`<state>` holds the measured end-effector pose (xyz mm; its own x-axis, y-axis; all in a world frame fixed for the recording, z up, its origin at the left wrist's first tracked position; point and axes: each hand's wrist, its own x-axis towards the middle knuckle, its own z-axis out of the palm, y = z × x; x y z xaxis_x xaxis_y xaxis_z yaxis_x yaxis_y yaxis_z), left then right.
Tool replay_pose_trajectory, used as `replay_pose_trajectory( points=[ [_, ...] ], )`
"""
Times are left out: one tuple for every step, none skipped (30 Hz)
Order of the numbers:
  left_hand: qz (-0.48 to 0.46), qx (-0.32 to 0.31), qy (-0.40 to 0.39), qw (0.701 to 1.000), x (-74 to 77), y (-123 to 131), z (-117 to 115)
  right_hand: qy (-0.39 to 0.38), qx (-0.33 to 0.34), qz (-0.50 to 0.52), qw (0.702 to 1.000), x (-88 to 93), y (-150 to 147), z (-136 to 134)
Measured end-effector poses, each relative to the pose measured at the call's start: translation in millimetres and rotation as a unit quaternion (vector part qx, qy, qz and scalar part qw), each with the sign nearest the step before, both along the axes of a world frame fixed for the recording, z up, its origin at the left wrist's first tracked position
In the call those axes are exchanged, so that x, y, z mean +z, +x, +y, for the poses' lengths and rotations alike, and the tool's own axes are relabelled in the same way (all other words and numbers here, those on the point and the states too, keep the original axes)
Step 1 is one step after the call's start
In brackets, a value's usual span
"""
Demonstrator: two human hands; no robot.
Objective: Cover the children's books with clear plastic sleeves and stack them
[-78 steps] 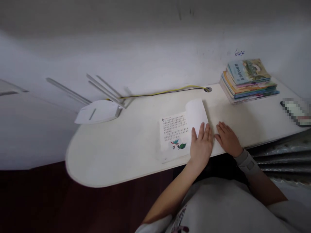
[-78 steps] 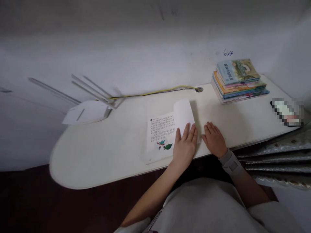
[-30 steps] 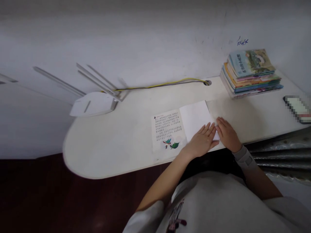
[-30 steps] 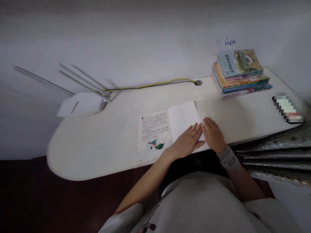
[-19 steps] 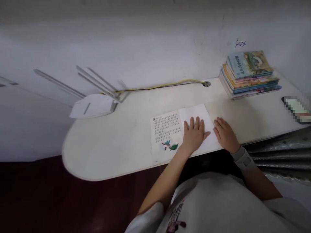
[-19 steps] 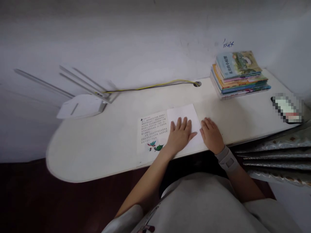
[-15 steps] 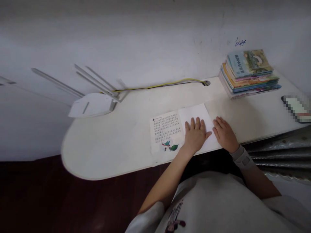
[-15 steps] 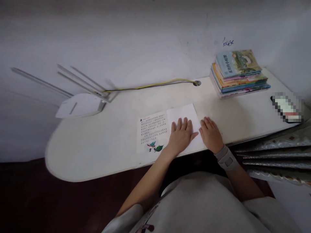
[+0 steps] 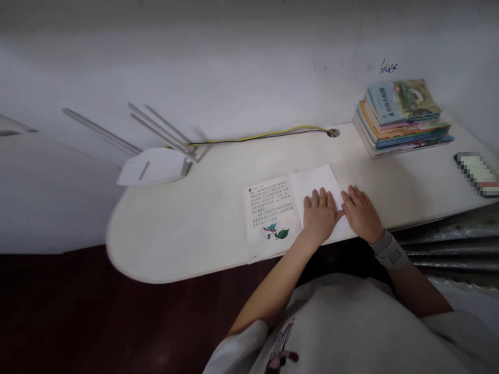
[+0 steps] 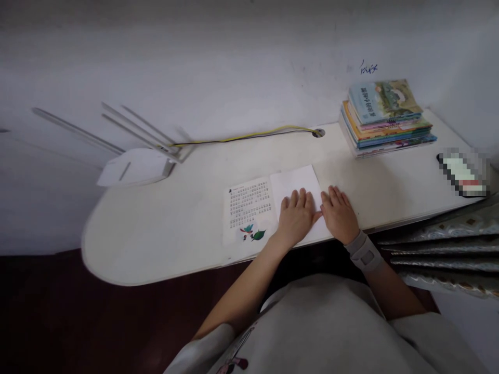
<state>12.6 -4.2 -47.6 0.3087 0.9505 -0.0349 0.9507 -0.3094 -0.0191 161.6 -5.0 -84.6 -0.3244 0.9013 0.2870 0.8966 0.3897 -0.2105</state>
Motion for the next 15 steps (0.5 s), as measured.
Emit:
replay_pose_trajectory(
  points=[
    [0.0,-0.006,-0.001,1.0,0.3,-1.3,0.3,0.0,0.004,-0.006,1.0,0.5,0.5,0.1],
    [0.0,-0.016,-0.004,1.0,0.5,-3.5,0.2,-0.001,0.009,-0.012,1.0,1.1,1.1,0.3],
    [0.0,-0.029,-0.009,1.0,0.6,-6.5,0.0,-0.002,0.014,-0.016,1.0,1.7,1.5,0.5],
    [-0.001,-0.043,-0.013,0.999,0.7,-10.1,-0.4,-0.002,0.02,-0.02,1.0,2.1,1.8,0.6],
    [-0.001,-0.055,-0.015,0.998,1.1,-14.0,-0.5,-0.003,0.024,-0.023,0.999,2.4,2.0,0.5],
    [-0.001,-0.065,-0.015,0.998,1.8,-18.1,0.1,-0.003,0.026,-0.024,0.999,2.7,2.0,0.2],
    [-0.002,-0.073,-0.014,0.997,3.2,-22.2,1.8,-0.003,0.026,-0.025,0.999,3.1,1.9,-0.4],
    [-0.003,-0.083,-0.015,0.996,5.2,-26.0,5.2,-0.002,0.025,-0.026,0.999,4.0,1.8,-1.2],
    [-0.006,-0.096,-0.018,0.995,7.7,-29.5,10.5,-0.002,0.024,-0.028,0.999,5.6,1.8,-2.1],
    [-0.01,-0.11,-0.023,0.994,10.7,-32.3,17.7,-0.002,0.022,-0.033,0.999,8.2,1.8,-2.7],
    [-0.013,-0.124,-0.029,0.992,13.6,-34.4,26.8,-0.002,0.022,-0.041,0.999,12.0,2.0,-2.5],
    [-0.016,-0.136,-0.034,0.99,16.0,-35.6,37.0,-0.003,0.022,-0.052,0.998,16.8,2.2,-1.2],
    [-0.018,-0.146,-0.033,0.989,17.5,-35.9,47.8,-0.007,0.024,-0.066,0.998,22.3,2.4,1.7],
    [-0.02,-0.155,-0.027,0.987,17.8,-35.5,58.5,-0.014,0.03,-0.081,0.996,28.1,2.7,6.5],
    [-0.021,-0.163,-0.02,0.986,16.8,-34.6,68.3,-0.023,0.041,-0.095,0.994,33.5,2.8,13.4]
  ],
)
